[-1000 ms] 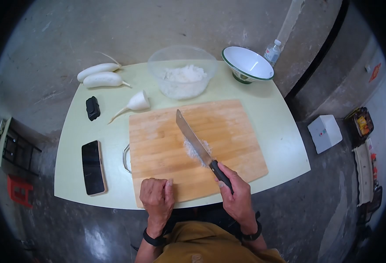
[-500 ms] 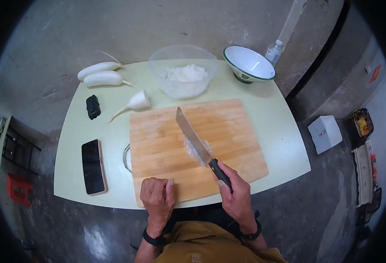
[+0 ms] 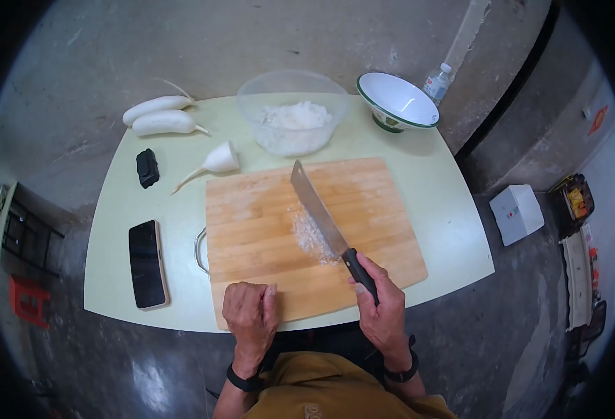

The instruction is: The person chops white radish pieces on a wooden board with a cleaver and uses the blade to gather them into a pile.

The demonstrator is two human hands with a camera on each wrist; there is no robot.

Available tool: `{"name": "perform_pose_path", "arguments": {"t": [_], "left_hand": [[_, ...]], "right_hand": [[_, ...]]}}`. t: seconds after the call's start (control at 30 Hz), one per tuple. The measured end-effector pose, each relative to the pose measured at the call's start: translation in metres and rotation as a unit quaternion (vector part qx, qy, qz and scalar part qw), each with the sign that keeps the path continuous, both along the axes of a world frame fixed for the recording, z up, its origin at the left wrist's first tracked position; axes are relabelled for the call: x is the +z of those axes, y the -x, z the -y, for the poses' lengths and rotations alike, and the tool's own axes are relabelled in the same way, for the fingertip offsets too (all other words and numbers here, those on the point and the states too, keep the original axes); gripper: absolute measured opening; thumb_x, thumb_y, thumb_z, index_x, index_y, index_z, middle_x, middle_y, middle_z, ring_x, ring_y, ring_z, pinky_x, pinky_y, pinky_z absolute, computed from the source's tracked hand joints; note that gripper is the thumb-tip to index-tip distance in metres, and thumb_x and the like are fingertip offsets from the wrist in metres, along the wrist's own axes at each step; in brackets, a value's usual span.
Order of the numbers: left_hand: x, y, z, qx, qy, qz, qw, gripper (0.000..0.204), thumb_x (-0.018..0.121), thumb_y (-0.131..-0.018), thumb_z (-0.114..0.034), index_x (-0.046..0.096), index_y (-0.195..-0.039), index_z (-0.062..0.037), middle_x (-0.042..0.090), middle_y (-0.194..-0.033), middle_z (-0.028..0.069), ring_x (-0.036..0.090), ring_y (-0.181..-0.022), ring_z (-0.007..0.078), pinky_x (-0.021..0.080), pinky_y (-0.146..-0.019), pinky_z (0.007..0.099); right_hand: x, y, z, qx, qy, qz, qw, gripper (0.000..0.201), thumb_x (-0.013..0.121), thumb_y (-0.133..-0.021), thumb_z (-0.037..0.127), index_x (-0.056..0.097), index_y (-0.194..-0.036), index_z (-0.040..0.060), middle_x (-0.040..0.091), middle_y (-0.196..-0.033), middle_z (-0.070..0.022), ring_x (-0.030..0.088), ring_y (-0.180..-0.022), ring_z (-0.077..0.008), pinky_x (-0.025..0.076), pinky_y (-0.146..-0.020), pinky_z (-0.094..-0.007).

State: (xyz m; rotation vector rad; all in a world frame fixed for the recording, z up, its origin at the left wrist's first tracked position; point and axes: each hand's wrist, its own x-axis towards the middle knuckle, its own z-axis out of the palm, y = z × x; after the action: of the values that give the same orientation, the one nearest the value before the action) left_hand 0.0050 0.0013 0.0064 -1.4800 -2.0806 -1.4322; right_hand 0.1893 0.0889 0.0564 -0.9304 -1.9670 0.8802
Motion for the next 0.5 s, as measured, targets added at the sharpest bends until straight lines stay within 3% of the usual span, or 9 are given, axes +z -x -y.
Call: {"name": "perform_pose_path", "arguments": {"t": [0.5], "left_hand": [[0.0002, 0.0010, 0.0007, -0.007, -0.003, 0.002, 1.000, 0.015, 0.072, -0.082, -0.004, 0.058, -0.077, -0.0026, 0.052, -0.070, 0.0113, 0.050, -0.066, 0.0308, 0.040, -0.061, 0.0405]], "right_hand": [[-0.0030, 0.0011, -0.0009, 0.000, 0.004, -0.008, 1.000, 0.045, 0.057, -0.090, -0.007, 0.054, -0.134, -0.0006, 0.066, -0.113, -0.0210, 0.069, -0.097, -0.0292, 0.054, -0.086, -0.0352]]}}
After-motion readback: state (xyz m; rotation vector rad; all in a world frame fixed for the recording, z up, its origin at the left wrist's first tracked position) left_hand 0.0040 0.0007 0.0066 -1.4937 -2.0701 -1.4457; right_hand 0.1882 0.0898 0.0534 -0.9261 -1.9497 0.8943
